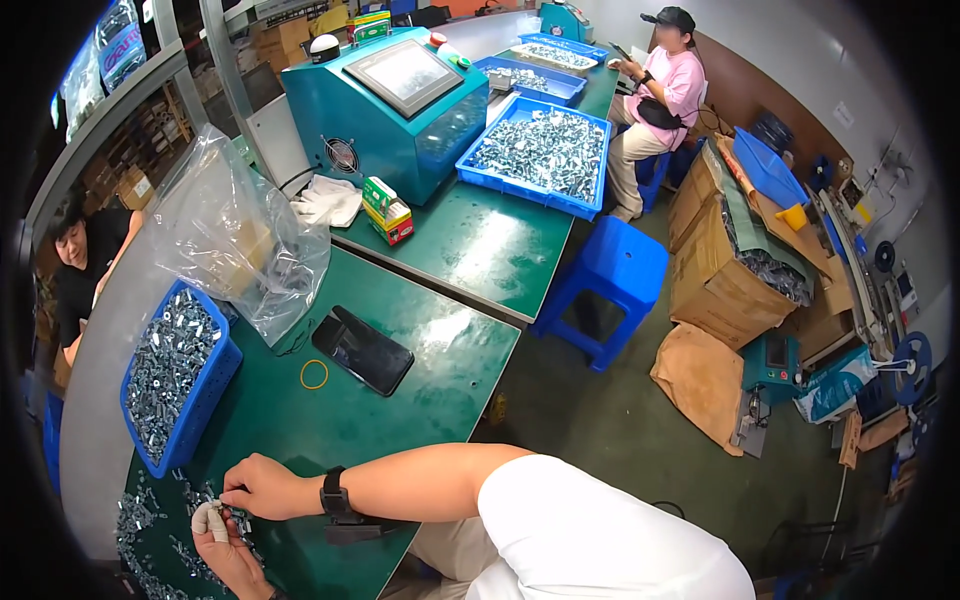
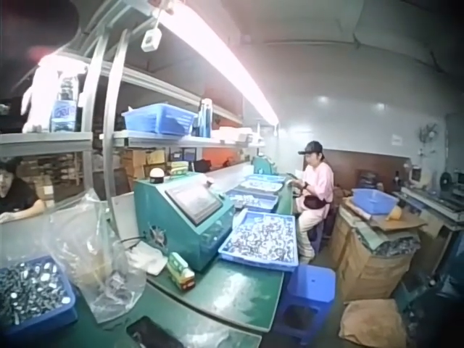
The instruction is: The person picks up a metal component and a black connector by hand, fits the connector into the component, and places the assembled unit onto the table, repeating the process with parts from the table and a blue bin.
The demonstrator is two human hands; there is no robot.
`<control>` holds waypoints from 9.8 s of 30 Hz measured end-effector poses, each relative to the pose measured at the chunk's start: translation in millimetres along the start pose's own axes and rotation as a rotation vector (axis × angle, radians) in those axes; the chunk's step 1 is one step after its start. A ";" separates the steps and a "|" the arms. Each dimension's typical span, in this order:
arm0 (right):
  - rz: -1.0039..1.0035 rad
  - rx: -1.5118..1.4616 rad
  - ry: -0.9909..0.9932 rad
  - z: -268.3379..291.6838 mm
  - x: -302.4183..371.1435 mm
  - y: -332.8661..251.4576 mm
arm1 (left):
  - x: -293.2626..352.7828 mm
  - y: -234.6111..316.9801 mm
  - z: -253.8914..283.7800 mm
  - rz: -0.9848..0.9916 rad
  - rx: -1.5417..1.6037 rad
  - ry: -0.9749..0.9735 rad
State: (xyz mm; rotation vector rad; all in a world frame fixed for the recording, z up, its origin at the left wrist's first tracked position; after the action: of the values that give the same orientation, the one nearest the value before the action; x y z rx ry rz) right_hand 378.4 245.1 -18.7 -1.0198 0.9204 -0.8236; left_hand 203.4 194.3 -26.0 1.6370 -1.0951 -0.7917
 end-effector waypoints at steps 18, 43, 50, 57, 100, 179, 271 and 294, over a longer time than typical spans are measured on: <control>0.144 0.054 0.083 -2.1 2.6 3.2 | -7.2 -4.1 3.9 -0.033 -0.120 -0.062; 0.093 0.040 0.068 -1.4 2.3 -2.5 | -3.6 -1.4 1.8 -0.065 -0.114 -0.027; 0.067 0.035 0.019 -4.0 2.3 -1.4 | -5.7 0.5 7.2 -0.076 -0.109 -0.065; 0.153 0.080 0.101 -1.2 2.1 -0.6 | -9.4 -5.4 5.3 -0.077 -0.096 -0.099; 0.035 0.023 -0.026 -5.8 -0.8 -2.2 | -10.5 2.7 14.8 -0.150 -0.292 -0.101; -0.151 -0.220 0.012 -101.4 -17.0 -13.9 | -46.3 80.6 103.0 -0.073 -0.602 0.021; -0.008 -0.037 -0.096 -14.3 -4.6 12.0 | -7.4 1.7 13.8 -0.246 -0.364 -0.147; -0.022 -0.067 -0.012 -16.0 -6.6 12.2 | -10.5 8.0 11.7 -0.211 -0.410 -0.175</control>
State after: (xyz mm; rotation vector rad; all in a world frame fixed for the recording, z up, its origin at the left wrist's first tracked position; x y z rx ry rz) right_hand 363.0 249.5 -32.4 -1.0938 0.9329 -0.8088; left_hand 186.9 198.8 -22.1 1.3637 -0.8154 -1.2292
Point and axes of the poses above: each hand's wrist, its own x-axis away from the middle knuckle, its own z-axis out of the back of the hand, y = z × x, the point moved 4 cm from there along -x, towards the middle knuckle, and after that the axes turned 12 degrees about x, right-handed, at the moved point
